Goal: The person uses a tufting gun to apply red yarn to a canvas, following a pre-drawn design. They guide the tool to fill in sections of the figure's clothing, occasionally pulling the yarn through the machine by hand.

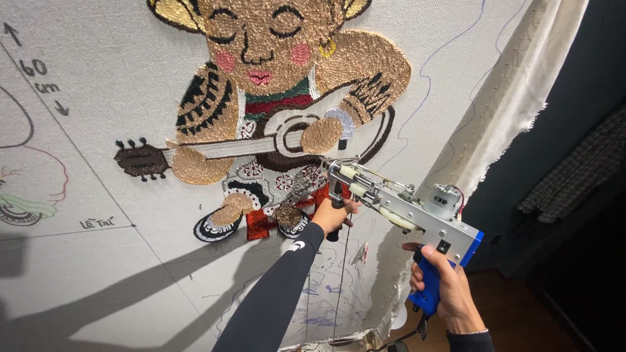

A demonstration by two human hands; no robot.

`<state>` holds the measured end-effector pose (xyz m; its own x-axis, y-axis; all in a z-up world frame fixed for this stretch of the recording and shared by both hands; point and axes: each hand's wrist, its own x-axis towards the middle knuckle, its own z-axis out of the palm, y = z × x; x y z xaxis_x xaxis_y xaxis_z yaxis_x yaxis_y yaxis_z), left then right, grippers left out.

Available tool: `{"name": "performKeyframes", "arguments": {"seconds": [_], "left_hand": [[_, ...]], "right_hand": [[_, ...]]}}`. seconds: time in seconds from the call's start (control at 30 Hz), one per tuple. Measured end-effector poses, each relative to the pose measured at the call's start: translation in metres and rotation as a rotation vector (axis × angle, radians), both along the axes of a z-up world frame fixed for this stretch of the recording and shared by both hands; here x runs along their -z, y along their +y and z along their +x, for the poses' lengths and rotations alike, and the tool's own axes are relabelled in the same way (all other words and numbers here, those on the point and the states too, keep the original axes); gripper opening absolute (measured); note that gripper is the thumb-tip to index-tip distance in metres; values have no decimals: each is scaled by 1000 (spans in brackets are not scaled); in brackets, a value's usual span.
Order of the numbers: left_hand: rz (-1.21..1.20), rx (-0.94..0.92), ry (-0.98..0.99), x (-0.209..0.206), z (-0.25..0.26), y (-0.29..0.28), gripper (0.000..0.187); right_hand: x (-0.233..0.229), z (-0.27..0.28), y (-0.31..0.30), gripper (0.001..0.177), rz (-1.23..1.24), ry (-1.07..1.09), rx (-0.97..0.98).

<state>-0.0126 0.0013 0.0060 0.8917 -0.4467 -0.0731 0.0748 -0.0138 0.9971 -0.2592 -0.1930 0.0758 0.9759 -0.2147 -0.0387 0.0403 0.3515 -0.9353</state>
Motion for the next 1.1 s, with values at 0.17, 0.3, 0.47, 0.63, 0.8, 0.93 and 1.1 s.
{"name": "performKeyframes", "arguments": {"seconds": [0.17, 0.3, 0.47, 0.63, 0.8, 0.93, 1.1], "left_hand": [[74, -36, -22, 6, 6, 3, 42], [72, -19, -16, 11, 12, 3, 39], [84, -33, -62, 6, 12, 6, 38], [45, -51, -46, 11, 26, 4, 39], [-20, -66, -23, 16, 47, 10, 42], [47, -134, -76, -3, 44, 28, 41], [70, -160, -92, 7, 59, 37, 36]], "right_hand": [[-2, 5, 5, 50, -44, 18, 42], [-8, 5, 11, 49, -52, 20, 54], [-9, 9, 15, 47, -53, 23, 68], [-12, 19, 21, 43, -95, 25, 62], [-18, 32, 36, 30, -171, 2, 87], [-15, 41, 46, 22, -393, -72, 154], [-3, 46, 45, 23, -536, -107, 181]]}}
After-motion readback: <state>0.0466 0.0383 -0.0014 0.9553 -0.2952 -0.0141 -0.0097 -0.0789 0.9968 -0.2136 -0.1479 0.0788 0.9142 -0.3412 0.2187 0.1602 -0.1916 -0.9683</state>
